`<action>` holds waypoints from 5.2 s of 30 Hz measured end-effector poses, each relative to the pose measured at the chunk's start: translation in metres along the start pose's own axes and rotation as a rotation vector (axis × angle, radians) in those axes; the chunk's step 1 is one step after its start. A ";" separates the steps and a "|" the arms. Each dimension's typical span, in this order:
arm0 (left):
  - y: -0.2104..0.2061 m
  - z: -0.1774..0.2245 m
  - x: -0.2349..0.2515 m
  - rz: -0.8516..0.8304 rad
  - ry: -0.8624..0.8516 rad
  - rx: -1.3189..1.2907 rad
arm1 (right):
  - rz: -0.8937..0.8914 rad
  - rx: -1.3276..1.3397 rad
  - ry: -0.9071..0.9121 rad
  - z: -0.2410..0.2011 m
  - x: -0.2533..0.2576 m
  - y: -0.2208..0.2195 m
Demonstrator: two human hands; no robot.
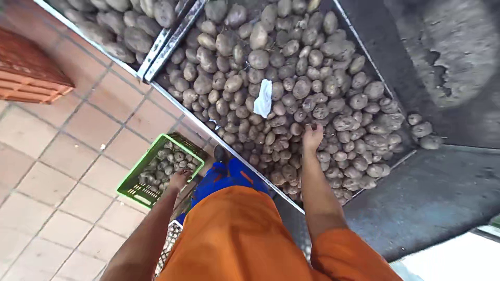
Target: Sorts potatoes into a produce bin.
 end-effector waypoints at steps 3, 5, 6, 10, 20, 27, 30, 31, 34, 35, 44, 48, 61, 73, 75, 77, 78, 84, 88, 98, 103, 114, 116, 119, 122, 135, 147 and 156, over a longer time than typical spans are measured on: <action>-0.048 0.059 -0.013 -0.086 -0.093 0.031 | -0.068 -0.170 0.190 -0.037 0.040 -0.002; -0.077 0.098 -0.021 -0.137 -0.148 0.077 | -0.154 -0.405 0.212 -0.064 0.065 -0.015; -0.091 0.117 -0.026 -0.162 -0.172 0.090 | -0.181 -0.504 0.215 -0.073 0.072 -0.021; -0.147 0.197 -0.049 -0.267 -0.269 0.011 | -0.153 -0.378 0.193 -0.063 0.078 -0.015; -0.188 0.282 -0.098 -0.321 -0.333 -0.685 | -0.580 0.047 0.504 -0.169 0.005 -0.035; -0.105 0.250 -0.081 -0.236 -0.238 -0.709 | -0.537 0.179 0.451 -0.224 0.057 -0.060; -0.064 0.240 -0.072 -0.142 -0.234 -0.747 | -0.555 0.222 0.424 -0.261 0.072 -0.077; -0.051 0.240 -0.067 -0.123 -0.229 -0.768 | -0.514 0.224 0.402 -0.274 0.083 -0.081; -0.009 0.248 -0.051 -0.106 -0.189 -0.808 | -0.392 0.120 0.395 -0.312 0.114 -0.094; 0.005 0.254 -0.045 -0.105 -0.181 -0.807 | -0.370 0.077 0.407 -0.328 0.115 -0.097; 0.190 0.367 0.063 0.158 -0.349 -0.318 | -0.567 -0.301 0.928 -0.518 -0.047 -0.242; 0.253 0.446 0.108 0.270 -0.486 0.673 | -0.455 -0.449 1.012 -0.577 -0.072 -0.297; 0.267 0.467 0.088 -0.195 -0.583 0.177 | -0.732 0.767 -0.233 -0.560 -0.024 -0.300; 0.203 0.517 0.098 -0.189 -0.549 0.836 | -0.428 -0.466 0.642 -0.608 -0.039 -0.301; 0.211 0.527 0.102 -0.264 -0.581 0.855 | -0.386 -0.457 0.620 -0.612 -0.040 -0.307; 0.219 0.528 0.113 -0.380 -0.608 0.821 | -0.353 -0.453 0.539 -0.609 -0.043 -0.308; 0.220 0.523 0.117 -0.448 -0.597 0.807 | -0.338 -0.471 0.487 -0.606 -0.046 -0.306; 0.216 0.528 0.141 -0.689 -0.495 0.930 | -0.321 -0.450 0.363 -0.667 -0.045 -0.294; 0.244 0.551 0.132 -0.728 -0.530 0.763 | -0.399 -0.270 0.467 -0.764 -0.022 -0.329; 0.456 0.569 0.095 -0.733 -0.227 -0.724 | -0.452 -0.308 0.525 -0.795 0.028 -0.387; 0.491 0.588 0.131 -0.795 -0.160 -0.832 | -0.577 -0.507 0.469 -0.817 0.014 -0.400; 0.507 0.716 0.176 -1.096 -0.085 -0.609 | -0.313 1.035 -0.360 -0.769 0.000 -0.374; 0.511 0.722 0.184 -1.087 -0.053 -0.603 | -0.240 0.685 -0.287 -0.801 0.002 -0.376; 0.516 0.729 0.190 -1.026 -0.004 -0.582 | -0.456 -0.235 0.045 -0.883 0.006 -0.393; 0.517 0.737 0.188 -1.021 -0.016 -0.568 | -0.535 -0.518 0.103 -0.909 0.016 -0.414; 0.392 0.628 0.093 -0.902 -0.013 0.420 | -0.205 1.524 -0.810 -0.683 -0.354 -0.400; 0.260 0.461 0.036 -1.178 -0.409 1.178 | 0.633 1.307 -1.560 -0.437 -0.686 -0.456; 0.225 0.921 0.153 0.056 -1.191 1.628 | 0.030 0.725 -0.632 -0.602 -0.322 -0.350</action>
Point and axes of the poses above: each hand's wrist, its own x-axis towards the middle knuckle, its own y-axis out of the back of the hand, z = x × y, the point moved 6 cm from there along x, towards the middle knuckle, and after that the axes turned 11 degrees about -x, right-handed, at the moved point
